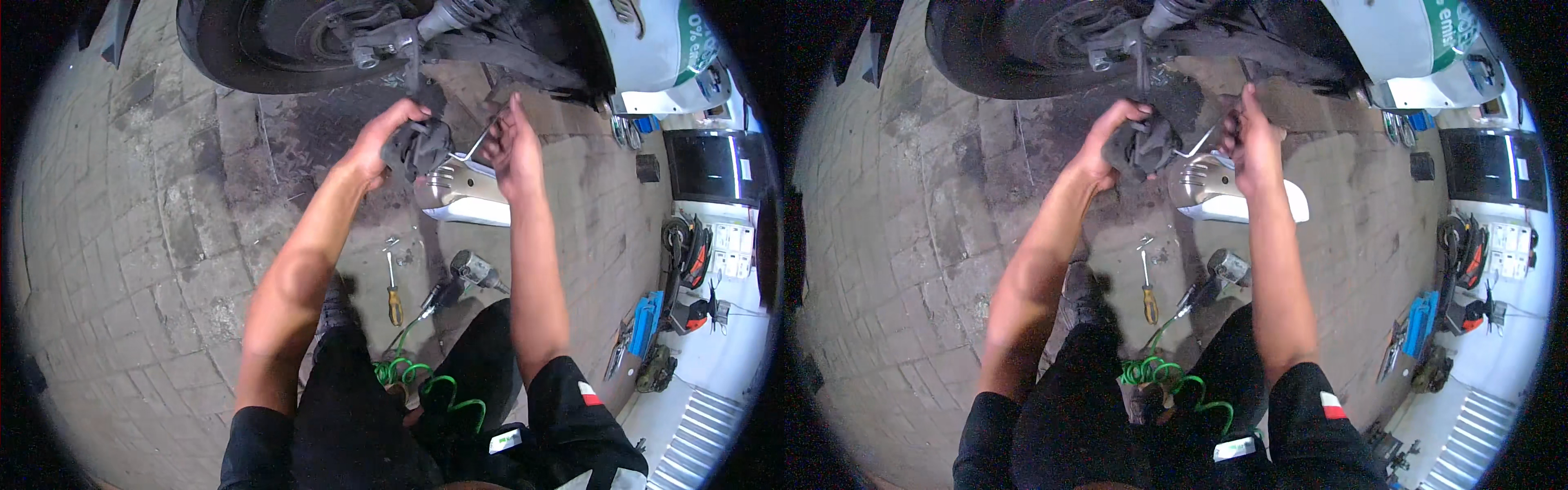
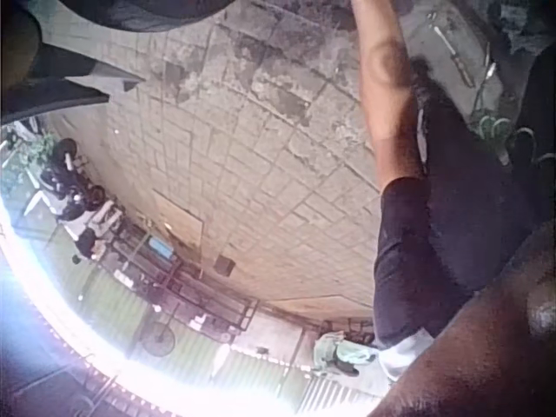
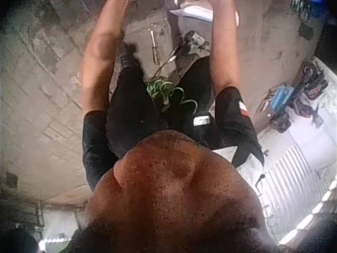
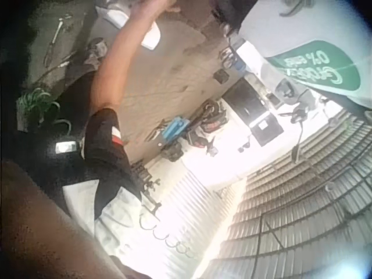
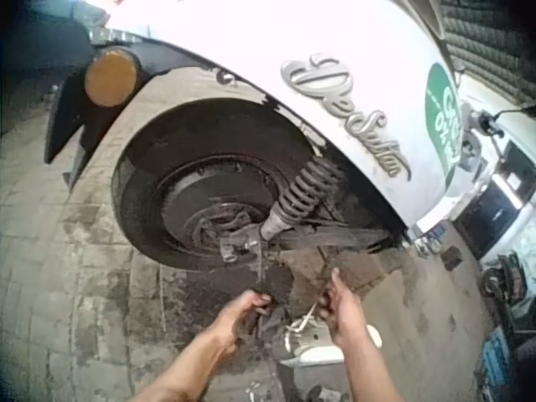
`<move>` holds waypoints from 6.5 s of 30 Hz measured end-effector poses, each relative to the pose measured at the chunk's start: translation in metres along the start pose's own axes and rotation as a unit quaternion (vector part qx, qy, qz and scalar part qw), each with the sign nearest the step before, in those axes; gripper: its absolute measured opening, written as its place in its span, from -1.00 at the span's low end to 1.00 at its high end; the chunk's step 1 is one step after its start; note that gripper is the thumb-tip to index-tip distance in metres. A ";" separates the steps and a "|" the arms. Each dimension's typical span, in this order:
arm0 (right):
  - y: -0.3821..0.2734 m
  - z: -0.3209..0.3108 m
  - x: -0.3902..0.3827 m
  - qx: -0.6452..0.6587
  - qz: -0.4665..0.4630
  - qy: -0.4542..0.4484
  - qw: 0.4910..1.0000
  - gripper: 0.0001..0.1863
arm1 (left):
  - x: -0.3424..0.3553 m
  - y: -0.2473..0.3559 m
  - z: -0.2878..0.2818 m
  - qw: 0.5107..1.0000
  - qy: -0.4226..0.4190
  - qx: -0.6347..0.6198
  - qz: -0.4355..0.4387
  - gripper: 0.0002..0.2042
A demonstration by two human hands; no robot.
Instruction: The person hands a document through a window to another person, then squats down in a workshop and uses a screwdriver to remove parts from a scooter's brake assembly and wheel area.
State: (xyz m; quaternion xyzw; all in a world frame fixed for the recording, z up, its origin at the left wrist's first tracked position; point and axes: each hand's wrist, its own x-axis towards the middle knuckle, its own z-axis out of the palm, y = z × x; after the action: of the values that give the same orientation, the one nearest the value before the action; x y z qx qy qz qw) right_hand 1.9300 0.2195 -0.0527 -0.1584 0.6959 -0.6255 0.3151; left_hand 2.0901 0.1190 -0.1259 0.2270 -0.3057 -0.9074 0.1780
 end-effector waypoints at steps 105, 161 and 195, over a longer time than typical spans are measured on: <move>-0.019 -0.027 -0.066 -0.362 -0.229 -0.391 0.814 -0.73 | 0.005 -0.004 -0.012 1.000 0.007 0.012 0.025 -0.62; 0.298 -0.080 -0.123 -0.515 -0.078 -0.017 0.853 -0.59 | 0.009 -0.007 -0.003 0.999 -0.023 -0.038 -0.016 -0.49; 0.295 -0.050 -0.078 -0.107 0.163 0.000 0.981 -0.78 | 0.008 -0.012 -0.007 0.990 -0.044 -0.133 0.008 -0.47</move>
State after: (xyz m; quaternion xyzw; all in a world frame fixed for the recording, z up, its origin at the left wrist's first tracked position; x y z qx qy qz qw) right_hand 2.0080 0.3558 -0.3190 -0.0756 0.7754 -0.4877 0.3940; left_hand 2.0846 0.1210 -0.1407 0.1583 -0.1919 -0.9476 0.2004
